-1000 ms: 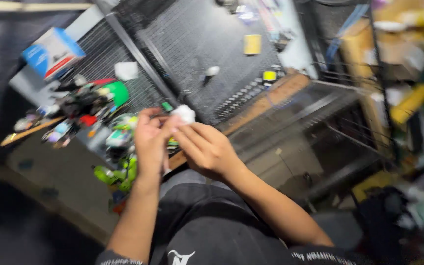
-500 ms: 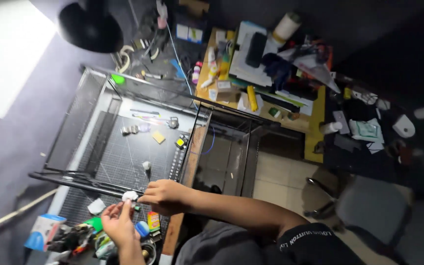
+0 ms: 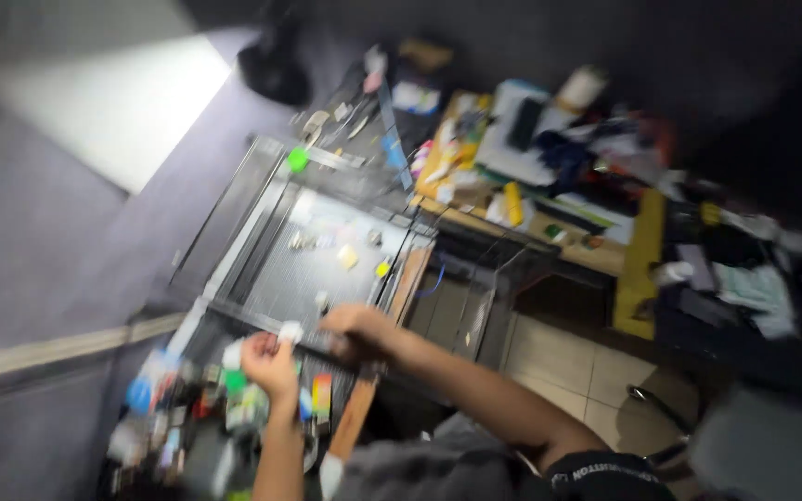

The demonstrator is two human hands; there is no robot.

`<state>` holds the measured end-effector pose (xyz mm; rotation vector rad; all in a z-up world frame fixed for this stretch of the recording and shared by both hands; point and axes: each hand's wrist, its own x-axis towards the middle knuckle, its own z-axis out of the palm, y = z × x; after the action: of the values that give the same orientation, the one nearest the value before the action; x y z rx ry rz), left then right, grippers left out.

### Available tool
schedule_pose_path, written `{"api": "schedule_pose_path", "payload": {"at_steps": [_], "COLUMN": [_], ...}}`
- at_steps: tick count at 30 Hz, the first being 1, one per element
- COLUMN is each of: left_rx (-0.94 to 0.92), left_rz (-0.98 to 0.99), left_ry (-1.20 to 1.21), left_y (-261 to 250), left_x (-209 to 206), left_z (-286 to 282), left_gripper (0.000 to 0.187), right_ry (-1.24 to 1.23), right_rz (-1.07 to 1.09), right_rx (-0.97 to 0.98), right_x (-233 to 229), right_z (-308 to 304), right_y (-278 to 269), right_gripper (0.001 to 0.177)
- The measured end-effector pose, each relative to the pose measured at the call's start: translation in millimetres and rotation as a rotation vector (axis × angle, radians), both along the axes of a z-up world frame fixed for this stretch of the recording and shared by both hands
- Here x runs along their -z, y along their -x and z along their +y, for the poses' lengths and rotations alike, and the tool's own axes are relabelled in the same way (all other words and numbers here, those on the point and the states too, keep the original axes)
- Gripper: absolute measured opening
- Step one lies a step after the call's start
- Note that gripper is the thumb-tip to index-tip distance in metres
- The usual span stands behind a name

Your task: Apply adhesive and cotton to repair or reinforce a joint on a metal mesh shelf structure.

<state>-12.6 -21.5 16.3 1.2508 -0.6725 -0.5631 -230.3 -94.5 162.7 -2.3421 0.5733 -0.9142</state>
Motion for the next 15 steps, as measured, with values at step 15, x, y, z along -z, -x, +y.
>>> {"api": "schedule_pose_path", "payload": {"at_steps": [15], "left_rx": [-0.287], "left_rz": [0.0], "left_ry": [-0.289], "left_y": [26], "left_x": [-17], "left_z": [-3], "left_gripper": [0.035], "right_ry": [-0.355], "right_rz": [0.094], "right_rx": [0.184], "right_x": [-11], "right_z": [5], "right_y": [150], "right_gripper": [0.022]}}
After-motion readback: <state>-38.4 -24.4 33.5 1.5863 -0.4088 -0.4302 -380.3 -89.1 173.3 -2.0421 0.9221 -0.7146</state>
